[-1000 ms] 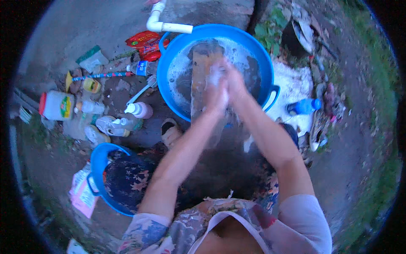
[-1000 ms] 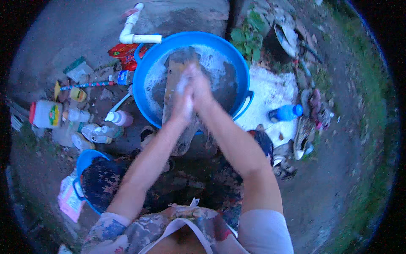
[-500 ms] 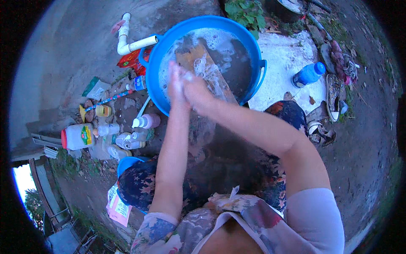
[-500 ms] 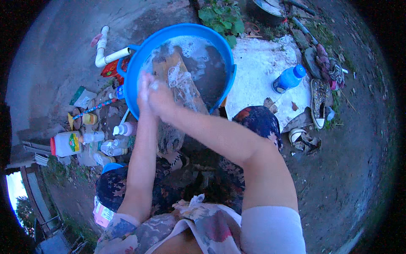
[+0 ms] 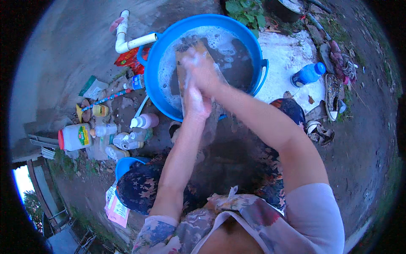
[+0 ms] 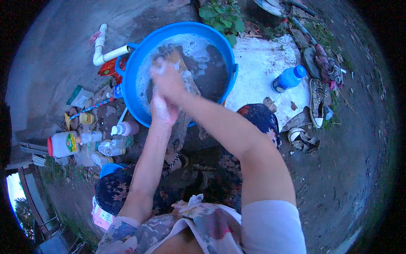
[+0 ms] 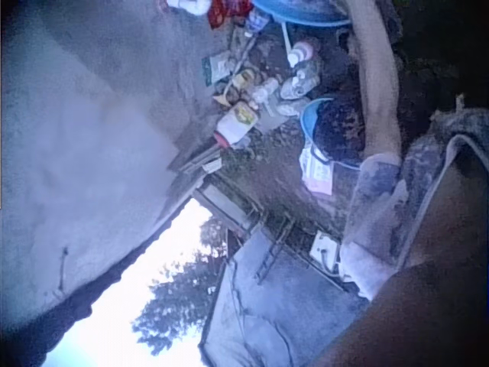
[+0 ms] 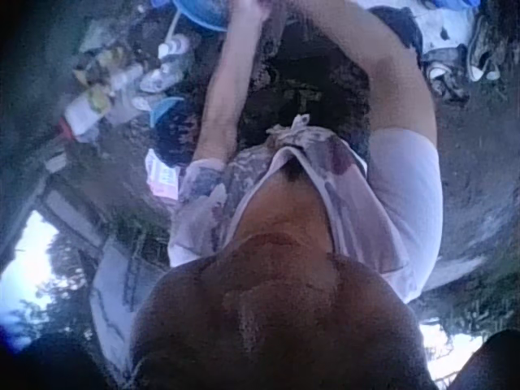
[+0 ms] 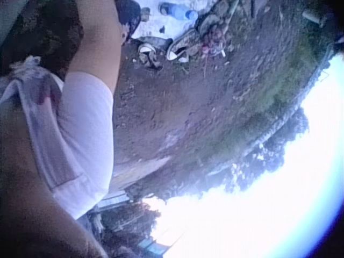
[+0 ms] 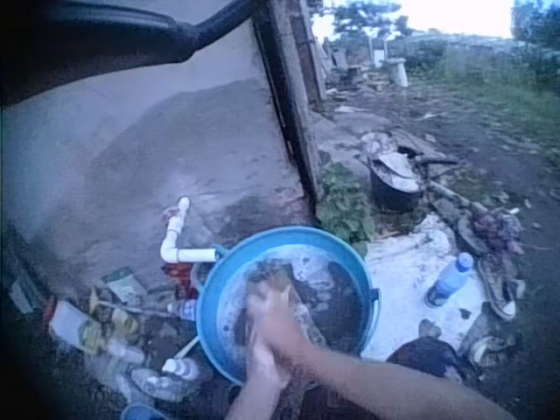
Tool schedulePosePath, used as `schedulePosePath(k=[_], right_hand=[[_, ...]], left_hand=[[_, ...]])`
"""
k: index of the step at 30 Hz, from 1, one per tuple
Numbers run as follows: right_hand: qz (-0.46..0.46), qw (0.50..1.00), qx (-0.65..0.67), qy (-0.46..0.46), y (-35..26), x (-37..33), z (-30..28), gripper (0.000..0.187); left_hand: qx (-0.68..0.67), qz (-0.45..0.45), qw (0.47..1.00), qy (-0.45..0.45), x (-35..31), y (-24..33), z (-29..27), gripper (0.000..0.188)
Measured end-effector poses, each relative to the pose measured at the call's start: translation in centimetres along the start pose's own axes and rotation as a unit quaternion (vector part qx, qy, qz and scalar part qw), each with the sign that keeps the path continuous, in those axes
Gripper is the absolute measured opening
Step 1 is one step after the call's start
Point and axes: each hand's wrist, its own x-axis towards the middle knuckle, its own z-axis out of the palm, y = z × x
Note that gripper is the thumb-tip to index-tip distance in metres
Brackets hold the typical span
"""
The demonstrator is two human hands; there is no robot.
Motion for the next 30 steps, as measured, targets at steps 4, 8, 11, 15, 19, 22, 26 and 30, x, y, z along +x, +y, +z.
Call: schedulePosePath(k=[4, 8, 11, 15, 19, 22, 26, 30], right_hand=[[-0.123, 0.989, -0.081, -0.007, 2.1, -1.6, 2.3, 0.042], [-0.241, 0.960, -0.135, 0.039, 1.3, -3.4, 4.7, 0.039], [-0.050, 0.998, -0.020, 0.011, 1.6, 1.2, 0.2, 0.032], [-0.153, 0.983, -0.040, 0.088, 0.7, -3.9, 4.9, 0.036], [-0.065, 0.996, -0.052, -0.030, -1.2, -2.8, 1.4, 0.047], [0.039, 0.996, 0.070, 0.043, -3.2, -2.2, -0.1, 0.037], [-0.270, 0.949, -0.157, 0.039, 0.9, -4.3, 4.1, 0.031], [-0.156, 0.972, -0.157, 0.078, 1.9, -0.8, 1.0, 0.027]], left_hand=[[-0.041, -0.054, 0.995, -0.073, 3.8, 2.6, -3.0, 0.029], [-0.076, 0.013, 0.993, -0.088, 4.2, 1.8, -5.9, 0.035], [-0.062, -0.036, 0.996, -0.055, 1.1, 0.3, -0.3, 0.038], [-0.135, -0.043, 0.943, -0.300, 7.6, 3.8, -7.8, 0.027], [-0.085, -0.010, 0.991, -0.103, 2.8, 0.5, -3.2, 0.034], [-0.042, -0.027, 0.998, -0.035, 0.4, 0.8, 1.2, 0.038], [-0.197, -0.045, 0.884, -0.423, 6.5, 4.1, -5.8, 0.038], [-0.090, -0.039, 0.993, -0.063, 0.1, 0.3, 0.8, 0.039]])
